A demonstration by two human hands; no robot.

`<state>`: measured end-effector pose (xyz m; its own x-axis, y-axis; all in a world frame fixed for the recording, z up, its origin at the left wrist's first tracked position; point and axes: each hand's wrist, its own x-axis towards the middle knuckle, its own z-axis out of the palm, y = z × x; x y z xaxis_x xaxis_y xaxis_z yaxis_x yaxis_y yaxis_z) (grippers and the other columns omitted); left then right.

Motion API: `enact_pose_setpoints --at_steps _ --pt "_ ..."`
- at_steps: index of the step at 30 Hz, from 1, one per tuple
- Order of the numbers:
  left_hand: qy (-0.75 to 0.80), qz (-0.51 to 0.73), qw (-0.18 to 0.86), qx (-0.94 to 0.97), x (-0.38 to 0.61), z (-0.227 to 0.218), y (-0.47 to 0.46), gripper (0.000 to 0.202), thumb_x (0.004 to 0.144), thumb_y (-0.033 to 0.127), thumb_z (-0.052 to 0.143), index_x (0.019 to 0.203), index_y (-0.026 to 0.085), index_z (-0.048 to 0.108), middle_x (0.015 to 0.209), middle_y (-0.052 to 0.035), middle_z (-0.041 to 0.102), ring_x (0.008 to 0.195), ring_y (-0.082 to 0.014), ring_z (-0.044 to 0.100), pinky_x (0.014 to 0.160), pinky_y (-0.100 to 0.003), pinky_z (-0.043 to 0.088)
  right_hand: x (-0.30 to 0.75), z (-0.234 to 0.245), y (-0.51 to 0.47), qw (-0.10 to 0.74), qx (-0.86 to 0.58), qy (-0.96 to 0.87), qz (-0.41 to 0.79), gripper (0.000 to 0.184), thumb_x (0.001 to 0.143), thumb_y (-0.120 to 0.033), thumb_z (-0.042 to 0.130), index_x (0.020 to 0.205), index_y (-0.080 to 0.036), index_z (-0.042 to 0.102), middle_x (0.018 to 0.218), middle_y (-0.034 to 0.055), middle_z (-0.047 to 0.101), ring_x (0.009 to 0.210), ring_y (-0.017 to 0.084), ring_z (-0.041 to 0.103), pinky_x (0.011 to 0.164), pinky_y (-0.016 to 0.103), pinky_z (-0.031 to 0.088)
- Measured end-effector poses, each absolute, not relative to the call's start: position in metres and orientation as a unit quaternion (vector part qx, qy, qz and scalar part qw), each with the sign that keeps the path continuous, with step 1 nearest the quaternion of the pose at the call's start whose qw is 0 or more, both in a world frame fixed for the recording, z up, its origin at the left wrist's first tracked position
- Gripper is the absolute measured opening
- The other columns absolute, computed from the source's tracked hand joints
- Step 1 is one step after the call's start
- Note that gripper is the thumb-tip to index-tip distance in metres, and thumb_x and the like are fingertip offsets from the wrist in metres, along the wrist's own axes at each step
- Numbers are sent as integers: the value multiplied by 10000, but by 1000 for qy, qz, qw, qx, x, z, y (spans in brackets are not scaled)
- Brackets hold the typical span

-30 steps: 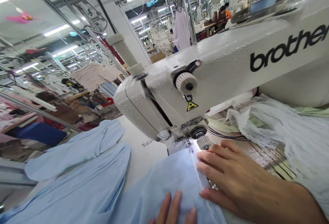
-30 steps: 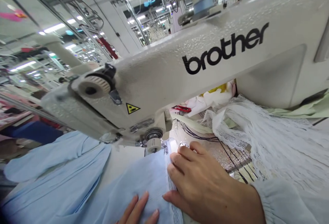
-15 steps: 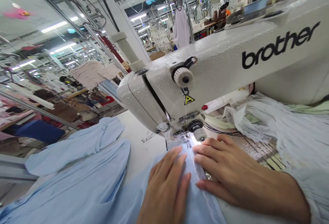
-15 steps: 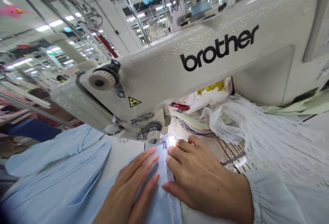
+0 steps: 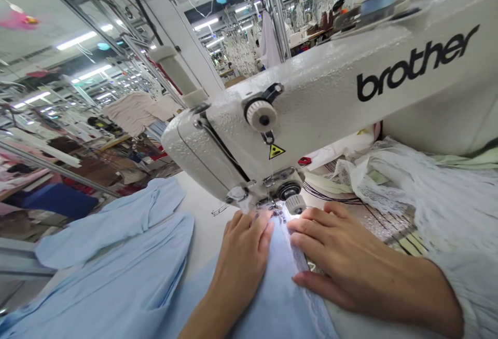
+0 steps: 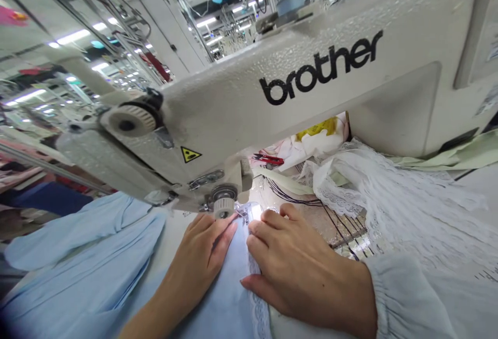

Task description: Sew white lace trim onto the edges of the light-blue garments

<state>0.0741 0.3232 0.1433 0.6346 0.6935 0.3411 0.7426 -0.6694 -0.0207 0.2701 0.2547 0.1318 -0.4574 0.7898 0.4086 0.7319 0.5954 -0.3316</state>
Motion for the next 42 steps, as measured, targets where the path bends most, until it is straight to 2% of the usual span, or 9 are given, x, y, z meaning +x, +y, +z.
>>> enact_pose_setpoints --at_steps 6,11,14,19,23,26,35,39,42 --pt "-376 -189 99 -902 68 136 304 271 911 207 448 1152 168 567 1067 -94 635 1005 -229 580 845 -410 523 268 131 257 274 -444 -852 42 234 904 -402 515 948 -184 592 1097 31 627 1011 193 521 890 384 315" --pt "-351 -180 33 -918 72 134 289 304 916 181 450 1206 166 537 1237 -76 595 1149 -187 541 974 -362 476 269 129 257 276 -429 -860 12 245 906 -402 511 916 -170 590 1078 44 629 988 204 519 866 385 323" --pt "-396 -205 -24 -895 74 138 292 263 915 224 463 1153 188 571 1159 -62 635 1071 -178 589 926 -350 502 271 133 257 264 -436 -860 20 256 916 -403 497 912 -166 596 1038 51 634 972 205 515 851 383 323" --pt "-539 -293 -148 -776 86 147 301 224 825 395 597 937 204 628 936 -27 675 787 -172 630 681 -323 534 272 137 258 248 -458 -853 30 270 932 -382 476 825 -163 593 917 42 638 900 196 512 785 366 322" --pt "-585 -323 -146 -730 100 143 310 298 744 467 666 819 183 619 807 -17 660 672 -161 601 615 -313 495 272 135 259 245 -456 -855 28 265 935 -364 476 804 -166 594 885 33 633 868 186 506 762 355 307" --pt "-591 -330 -137 -723 106 139 316 260 748 446 661 768 187 647 722 3 643 600 -144 569 594 -298 464 273 134 259 239 -453 -858 27 284 938 -377 468 792 -168 594 885 34 631 872 190 506 757 357 302" --pt "-530 -301 -126 -783 91 149 297 166 793 290 616 643 220 623 697 42 620 685 -121 555 648 -234 414 275 138 261 238 -448 -861 28 280 938 -352 473 779 -161 602 883 39 638 875 200 516 746 364 310" --pt "-496 -273 -137 -813 87 155 282 193 799 300 613 625 216 601 681 42 603 657 -113 542 628 -220 408 275 141 260 232 -454 -858 61 284 940 -336 467 782 -151 615 901 55 645 897 217 526 764 377 319" --pt "-547 -297 -197 -758 89 158 281 201 769 360 640 640 207 623 684 27 621 655 -127 548 661 -242 423 276 144 261 273 -480 -819 153 226 918 -309 506 853 -140 641 928 68 650 912 219 540 808 383 333"
